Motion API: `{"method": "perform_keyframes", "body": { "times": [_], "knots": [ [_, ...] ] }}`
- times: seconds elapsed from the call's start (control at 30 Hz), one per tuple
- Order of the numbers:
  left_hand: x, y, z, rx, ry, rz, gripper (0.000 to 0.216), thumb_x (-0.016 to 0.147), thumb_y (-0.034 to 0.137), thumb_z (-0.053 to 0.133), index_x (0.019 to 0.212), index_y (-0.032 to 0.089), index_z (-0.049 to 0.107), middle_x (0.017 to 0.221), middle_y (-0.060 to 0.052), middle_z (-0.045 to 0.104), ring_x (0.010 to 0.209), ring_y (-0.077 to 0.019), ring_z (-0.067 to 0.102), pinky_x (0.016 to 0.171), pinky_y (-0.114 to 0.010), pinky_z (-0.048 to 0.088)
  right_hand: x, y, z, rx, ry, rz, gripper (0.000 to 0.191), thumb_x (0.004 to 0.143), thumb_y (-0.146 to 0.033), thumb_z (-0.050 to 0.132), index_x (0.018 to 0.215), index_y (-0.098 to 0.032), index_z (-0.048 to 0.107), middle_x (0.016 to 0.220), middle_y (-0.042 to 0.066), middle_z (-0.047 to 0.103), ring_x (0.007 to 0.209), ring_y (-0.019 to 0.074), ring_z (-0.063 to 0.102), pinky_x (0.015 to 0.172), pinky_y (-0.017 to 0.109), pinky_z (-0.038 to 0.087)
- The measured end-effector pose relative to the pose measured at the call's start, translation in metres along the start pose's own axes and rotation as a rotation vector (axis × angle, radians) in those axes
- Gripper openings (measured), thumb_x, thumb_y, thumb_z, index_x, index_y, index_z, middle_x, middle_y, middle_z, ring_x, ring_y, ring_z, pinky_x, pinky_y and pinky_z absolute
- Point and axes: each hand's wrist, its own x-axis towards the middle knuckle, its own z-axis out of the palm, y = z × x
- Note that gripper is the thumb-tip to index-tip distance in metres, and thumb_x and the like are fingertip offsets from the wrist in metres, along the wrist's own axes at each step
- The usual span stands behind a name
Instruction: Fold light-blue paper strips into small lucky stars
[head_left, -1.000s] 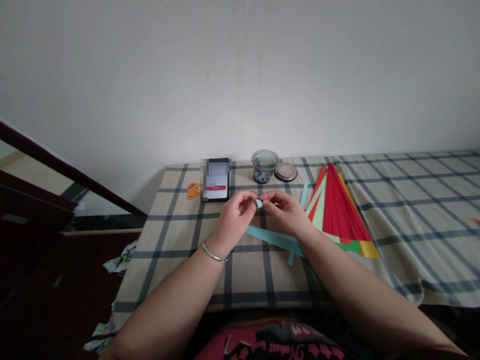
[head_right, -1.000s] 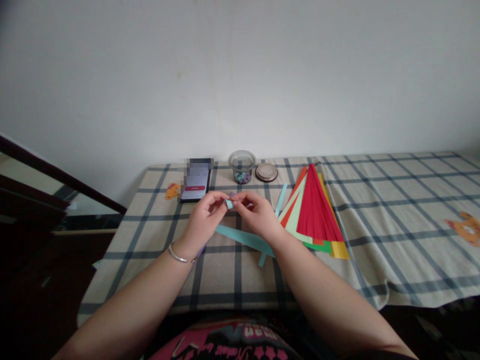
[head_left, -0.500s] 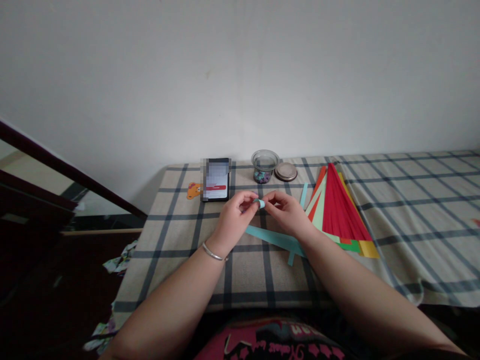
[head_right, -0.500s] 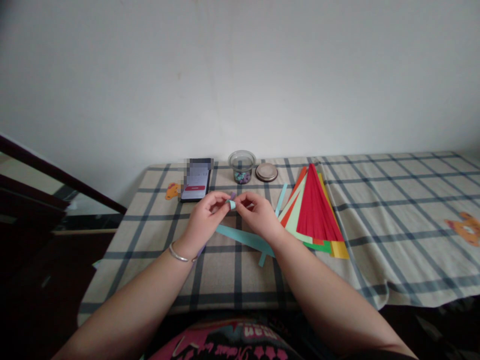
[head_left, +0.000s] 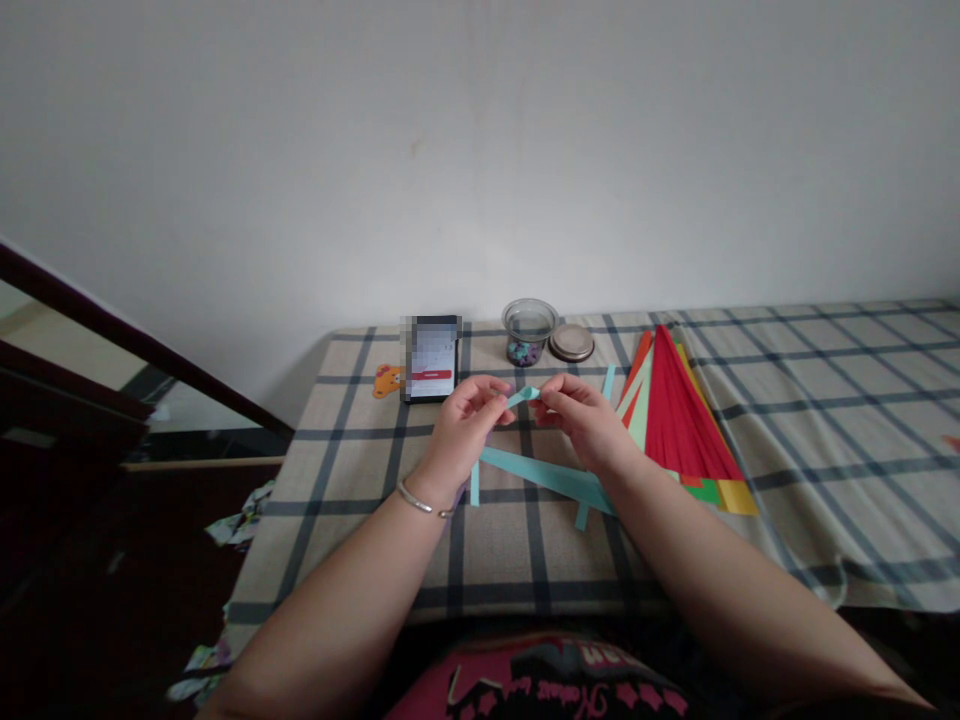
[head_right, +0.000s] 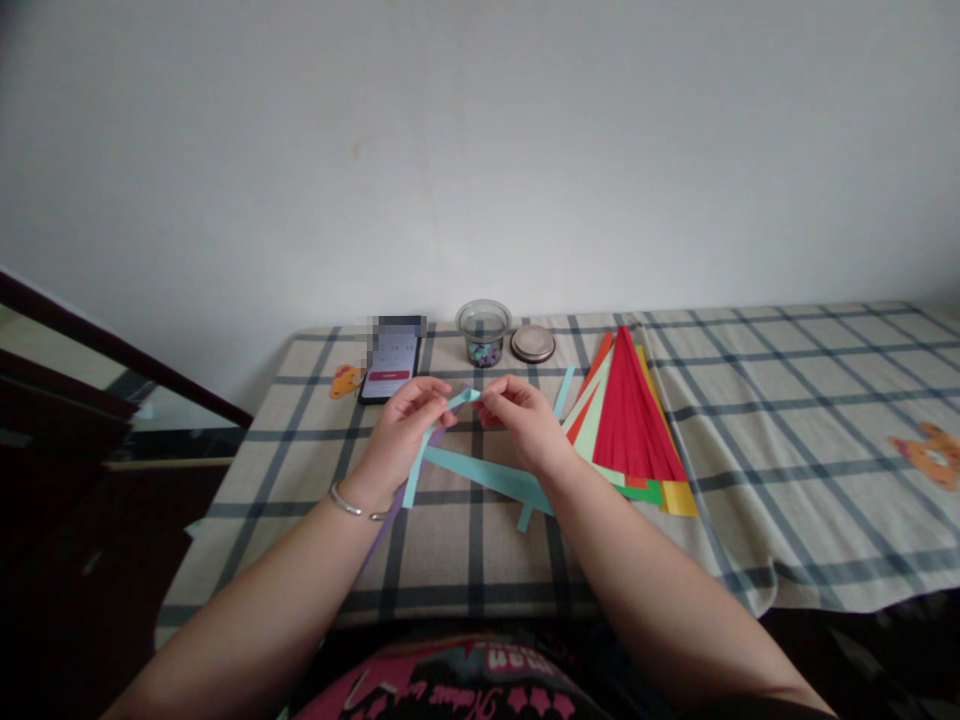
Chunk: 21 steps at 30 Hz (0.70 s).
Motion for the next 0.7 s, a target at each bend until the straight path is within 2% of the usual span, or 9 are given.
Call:
{"method": "perform_keyframes", "body": {
  "times": [0.13, 0.27, 0.37, 0.7],
  "knots": [
    [-0.0027, -0.0014, -0.0003, 0.162, -0.032, 0.038, 0.014, 0.083, 0.025, 0.057, 0.094, 0.018, 0.062, 0.07, 0.001, 0.061, 0.063, -0.0112, 0.06, 0.062, -0.023, 0.047, 0.0001, 0.0007, 0.0007, -0.014, -0.009, 0.006, 0.033, 0.063, -0.046, 0.073, 0.064, -0.02, 0.053, 0.058, -0.004, 0.057, 0.055, 0.0103, 0.052, 0.058, 0.027, 0.044],
    [-0.0037, -0.0058, 0.0003, 0.276, -0.078, 0.152, 0.021, 0.082, 0.031, 0.062, 0.099, 0.018, 0.06, 0.089, -0.004, 0.064, 0.079, -0.0147, 0.062, 0.071, -0.026, 0.05, 0.0022, 0.0038, 0.0006, -0.103, -0.009, -0.032, 0.032, 0.064, -0.046, 0.072, 0.064, -0.02, 0.052, 0.057, -0.004, 0.055, 0.054, 0.01, 0.05, 0.058, 0.026, 0.043],
    [-0.0033, -0.0082, 0.0, 0.304, -0.114, 0.185, 0.026, 0.081, 0.033, 0.065, 0.101, 0.019, 0.059, 0.094, -0.005, 0.064, 0.083, -0.0158, 0.062, 0.074, -0.027, 0.051, 0.0033, 0.006, -0.0002, -0.182, -0.023, -0.071, 0.03, 0.066, -0.044, 0.07, 0.066, -0.021, 0.052, 0.059, -0.004, 0.054, 0.055, 0.0103, 0.048, 0.057, 0.026, 0.041],
    [-0.0015, -0.009, 0.0004, 0.385, -0.086, 0.242, 0.015, 0.085, 0.031, 0.061, 0.092, 0.018, 0.062, 0.088, -0.004, 0.065, 0.077, -0.0153, 0.061, 0.072, -0.027, 0.05, 0.0021, 0.0057, 0.0012, -0.215, -0.048, -0.09, 0.025, 0.066, -0.038, 0.07, 0.067, -0.02, 0.053, 0.064, -0.003, 0.057, 0.06, 0.0112, 0.052, 0.059, 0.026, 0.043]
  ]
}}
